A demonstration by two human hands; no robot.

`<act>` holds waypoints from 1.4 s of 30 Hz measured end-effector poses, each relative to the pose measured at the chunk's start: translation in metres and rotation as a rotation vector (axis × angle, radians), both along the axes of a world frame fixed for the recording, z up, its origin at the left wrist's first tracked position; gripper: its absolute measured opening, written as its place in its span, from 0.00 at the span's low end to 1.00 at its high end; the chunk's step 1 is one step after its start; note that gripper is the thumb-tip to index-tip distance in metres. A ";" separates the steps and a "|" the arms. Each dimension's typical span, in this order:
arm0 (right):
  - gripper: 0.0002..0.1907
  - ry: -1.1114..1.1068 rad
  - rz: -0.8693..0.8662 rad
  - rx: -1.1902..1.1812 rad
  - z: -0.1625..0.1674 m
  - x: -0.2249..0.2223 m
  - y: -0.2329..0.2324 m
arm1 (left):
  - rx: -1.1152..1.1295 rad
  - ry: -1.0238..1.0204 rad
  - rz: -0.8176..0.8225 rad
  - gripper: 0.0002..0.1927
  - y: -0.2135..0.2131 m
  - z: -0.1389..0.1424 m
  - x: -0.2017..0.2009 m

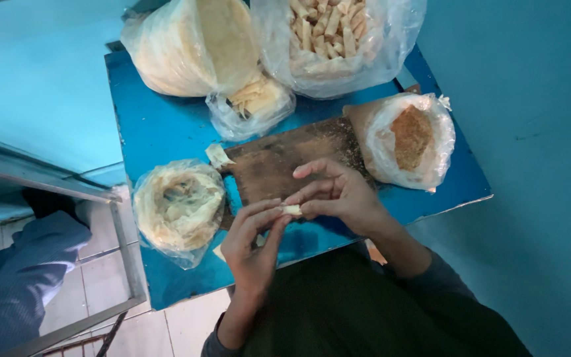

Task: The person takes thin square dough wrappers from a plastic-lined bowl, places a pinch of brown filling from a bag onto each wrapper, and folds the wrapper by hand into a triangular filled pastry on a wooden board. Folded pastries are set aside and finished pieces accumulate in a plastic bag beside the work area.

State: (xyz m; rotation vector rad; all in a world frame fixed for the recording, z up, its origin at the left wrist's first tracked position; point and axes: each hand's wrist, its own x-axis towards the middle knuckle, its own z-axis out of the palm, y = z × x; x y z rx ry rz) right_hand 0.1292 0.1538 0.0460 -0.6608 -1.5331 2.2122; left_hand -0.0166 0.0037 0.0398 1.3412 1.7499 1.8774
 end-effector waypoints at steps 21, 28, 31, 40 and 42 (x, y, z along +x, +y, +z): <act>0.21 -0.003 -0.046 0.431 -0.011 0.000 -0.022 | -0.015 0.145 0.034 0.10 -0.006 -0.005 0.004; 0.29 -0.072 -0.020 0.363 0.013 -0.001 -0.003 | -0.058 -0.144 0.005 0.11 -0.004 -0.019 -0.001; 0.30 -0.115 0.043 0.491 0.024 -0.006 -0.009 | -0.064 -0.229 -0.043 0.16 -0.005 -0.022 -0.002; 0.15 0.059 -0.260 1.285 0.077 -0.016 0.040 | -0.077 0.072 0.083 0.34 -0.015 0.001 -0.012; 0.13 -0.032 -0.468 1.433 0.099 -0.013 0.063 | -0.030 0.101 0.143 0.30 -0.026 0.006 -0.018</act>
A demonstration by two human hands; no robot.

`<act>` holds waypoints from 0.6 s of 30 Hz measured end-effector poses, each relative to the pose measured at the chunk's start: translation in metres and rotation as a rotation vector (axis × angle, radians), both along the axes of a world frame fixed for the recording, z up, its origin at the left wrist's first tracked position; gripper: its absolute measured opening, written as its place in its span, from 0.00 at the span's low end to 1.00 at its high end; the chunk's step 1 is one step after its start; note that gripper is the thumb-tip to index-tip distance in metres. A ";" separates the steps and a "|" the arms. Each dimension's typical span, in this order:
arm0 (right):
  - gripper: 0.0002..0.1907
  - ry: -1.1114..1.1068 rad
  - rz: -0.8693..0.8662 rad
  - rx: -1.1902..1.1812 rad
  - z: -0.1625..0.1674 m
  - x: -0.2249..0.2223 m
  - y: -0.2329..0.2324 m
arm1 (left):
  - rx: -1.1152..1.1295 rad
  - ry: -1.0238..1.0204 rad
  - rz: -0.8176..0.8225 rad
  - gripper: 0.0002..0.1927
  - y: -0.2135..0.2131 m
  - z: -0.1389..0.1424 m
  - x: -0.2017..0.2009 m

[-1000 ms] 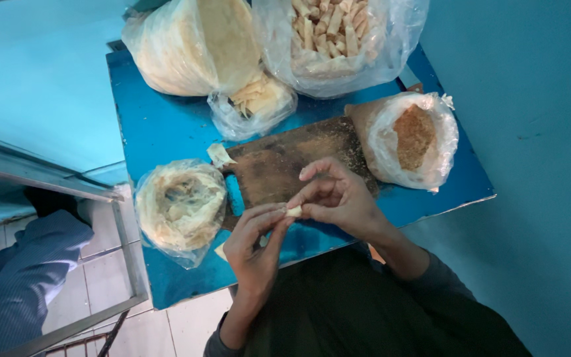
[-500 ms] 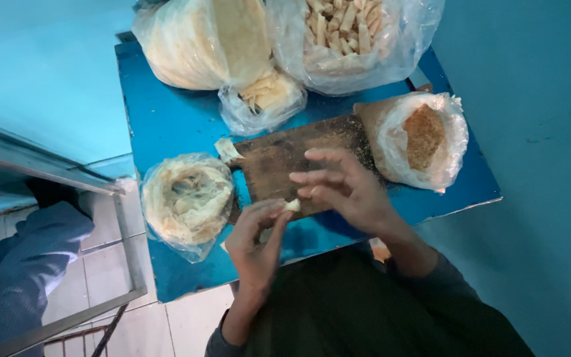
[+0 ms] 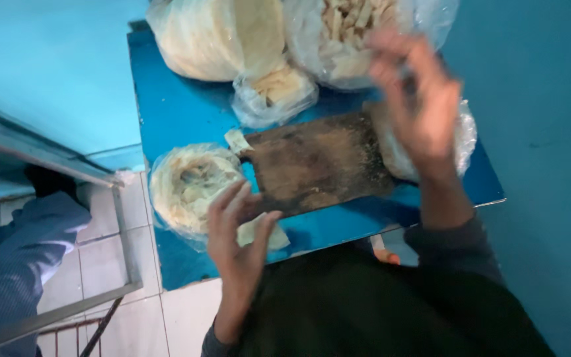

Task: The person takes thin square dough wrappers from a plastic-lined bowl, places a pinch of brown filling from a bag onto each wrapper, and folds the wrapper by hand into a triangular filled pastry on a wooden board. Folded pastries are set aside and finished pieces accumulate in a plastic bag beside the work area.

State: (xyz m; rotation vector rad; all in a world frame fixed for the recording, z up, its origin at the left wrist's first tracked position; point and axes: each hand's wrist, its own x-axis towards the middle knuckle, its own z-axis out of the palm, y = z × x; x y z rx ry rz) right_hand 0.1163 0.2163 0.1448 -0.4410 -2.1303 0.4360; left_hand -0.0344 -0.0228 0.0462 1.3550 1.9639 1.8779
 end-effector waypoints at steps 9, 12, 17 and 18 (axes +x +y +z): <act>0.29 -0.414 0.524 -0.001 -0.066 -0.036 -0.092 | 0.151 -0.087 0.237 0.18 -0.031 -0.003 -0.012; 0.30 -0.468 0.424 0.106 -0.098 -0.043 -0.122 | 0.154 -0.061 0.239 0.17 -0.031 -0.006 -0.012; 0.21 -0.478 0.425 -0.167 -0.107 -0.034 -0.119 | 0.141 -0.112 0.234 0.16 -0.029 -0.008 -0.012; 0.21 -0.408 0.367 -0.124 -0.103 -0.030 -0.110 | 0.132 -0.112 0.233 0.16 -0.028 -0.008 -0.012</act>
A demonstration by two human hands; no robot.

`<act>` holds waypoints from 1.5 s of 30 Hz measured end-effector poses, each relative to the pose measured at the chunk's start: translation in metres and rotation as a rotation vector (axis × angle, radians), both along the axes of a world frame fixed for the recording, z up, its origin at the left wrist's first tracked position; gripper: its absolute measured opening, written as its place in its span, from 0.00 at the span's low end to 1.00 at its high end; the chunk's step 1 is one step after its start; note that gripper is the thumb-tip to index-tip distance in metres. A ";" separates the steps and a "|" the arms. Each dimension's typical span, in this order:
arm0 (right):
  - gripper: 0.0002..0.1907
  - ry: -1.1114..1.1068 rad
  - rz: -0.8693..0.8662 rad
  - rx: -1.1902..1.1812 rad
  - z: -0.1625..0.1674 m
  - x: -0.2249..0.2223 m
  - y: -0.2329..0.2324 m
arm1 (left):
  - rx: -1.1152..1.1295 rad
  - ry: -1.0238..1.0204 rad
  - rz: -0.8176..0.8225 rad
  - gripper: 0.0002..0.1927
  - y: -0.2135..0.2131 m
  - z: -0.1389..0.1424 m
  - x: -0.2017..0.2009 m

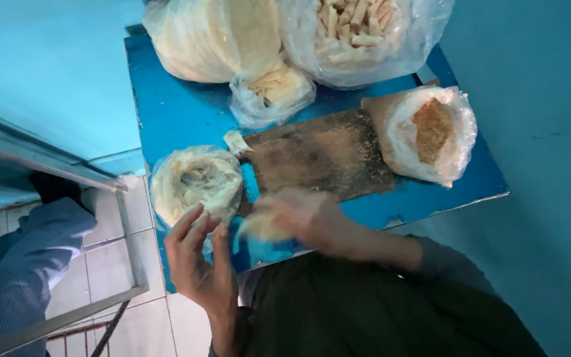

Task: The person takes thin square dough wrappers from a plastic-lined bowl, places a pinch of brown filling from a bag onto each wrapper, and folds the wrapper by hand into a triangular filled pastry on a wooden board. Folded pastries are set aside and finished pieces accumulate in a plastic bag beside the work area.

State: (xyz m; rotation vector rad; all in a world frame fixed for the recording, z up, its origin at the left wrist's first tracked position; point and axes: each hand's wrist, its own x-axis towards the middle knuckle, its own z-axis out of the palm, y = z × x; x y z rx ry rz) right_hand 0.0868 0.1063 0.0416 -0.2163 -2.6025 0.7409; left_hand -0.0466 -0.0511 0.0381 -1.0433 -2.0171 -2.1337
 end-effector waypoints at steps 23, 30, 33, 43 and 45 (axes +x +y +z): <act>0.17 0.008 -0.588 -0.383 0.042 0.039 0.057 | -0.201 -0.343 -0.406 0.21 0.040 -0.014 0.013; 0.20 0.116 -0.242 -0.509 0.028 0.014 0.035 | -0.090 -0.694 -0.483 0.14 0.068 -0.052 0.016; 0.21 0.301 -0.298 -0.108 0.016 0.016 0.028 | -0.118 -0.609 -0.307 0.13 0.064 -0.061 0.018; 0.14 0.259 -0.348 -0.627 -0.039 0.023 0.027 | -0.211 -0.312 -0.371 0.08 0.060 -0.042 0.032; 0.15 0.229 -0.353 -0.725 -0.043 0.025 0.028 | -0.227 -0.230 -0.309 0.09 0.062 -0.040 0.036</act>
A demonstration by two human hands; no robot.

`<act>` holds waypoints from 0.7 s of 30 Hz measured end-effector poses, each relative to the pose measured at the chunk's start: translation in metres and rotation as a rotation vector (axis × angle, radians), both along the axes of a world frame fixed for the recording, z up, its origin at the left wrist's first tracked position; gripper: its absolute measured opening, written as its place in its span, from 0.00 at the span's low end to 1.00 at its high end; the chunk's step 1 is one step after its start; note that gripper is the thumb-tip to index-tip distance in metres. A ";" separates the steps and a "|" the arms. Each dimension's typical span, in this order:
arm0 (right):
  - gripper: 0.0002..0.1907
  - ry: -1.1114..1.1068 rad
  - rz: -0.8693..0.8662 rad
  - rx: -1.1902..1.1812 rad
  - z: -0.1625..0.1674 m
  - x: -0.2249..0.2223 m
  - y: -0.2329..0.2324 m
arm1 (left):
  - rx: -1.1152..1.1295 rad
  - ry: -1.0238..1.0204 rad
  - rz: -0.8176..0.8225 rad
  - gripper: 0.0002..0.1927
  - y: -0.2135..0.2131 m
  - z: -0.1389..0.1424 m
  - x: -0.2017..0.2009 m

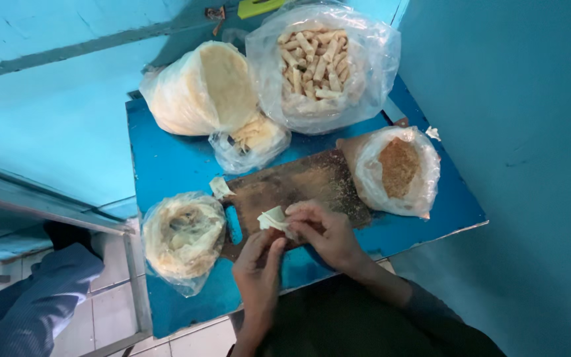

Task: The person takes thin square dough wrappers from a plastic-lined bowl, places a pinch of brown filling from a bag onto each wrapper, and folds the wrapper by hand into a triangular filled pastry on a wooden board. Folded pastries are set aside and finished pieces accumulate in a plastic bag beside the work area.

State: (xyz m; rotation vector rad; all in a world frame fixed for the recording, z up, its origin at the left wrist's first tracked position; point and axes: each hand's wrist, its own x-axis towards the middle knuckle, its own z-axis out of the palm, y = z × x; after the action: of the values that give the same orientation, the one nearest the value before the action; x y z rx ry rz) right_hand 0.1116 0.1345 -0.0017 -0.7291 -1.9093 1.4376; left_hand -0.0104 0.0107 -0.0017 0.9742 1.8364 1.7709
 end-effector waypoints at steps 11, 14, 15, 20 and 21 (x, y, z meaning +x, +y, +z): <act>0.17 0.323 0.048 -0.378 -0.025 0.003 0.003 | -0.017 -0.358 -0.024 0.10 0.004 0.002 0.000; 0.19 0.169 0.039 -0.291 -0.027 0.007 0.001 | 0.049 -0.293 -0.065 0.11 0.003 0.004 0.003; 0.19 0.144 0.047 -0.235 -0.027 0.008 0.001 | 0.094 -0.249 -0.082 0.12 0.002 0.005 0.004; 0.18 0.313 0.112 -0.583 -0.017 0.010 0.013 | 0.001 -0.213 -0.019 0.08 -0.001 0.000 -0.003; 0.19 0.359 0.132 -0.655 -0.014 0.011 0.016 | 0.028 -0.351 -0.042 0.08 -0.003 -0.002 -0.004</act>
State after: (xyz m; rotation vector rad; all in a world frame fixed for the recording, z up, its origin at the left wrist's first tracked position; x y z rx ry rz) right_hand 0.1228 0.1508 -0.0157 -0.5736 -1.2264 2.1479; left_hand -0.0147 0.0081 -0.0032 0.6546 1.5643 1.8115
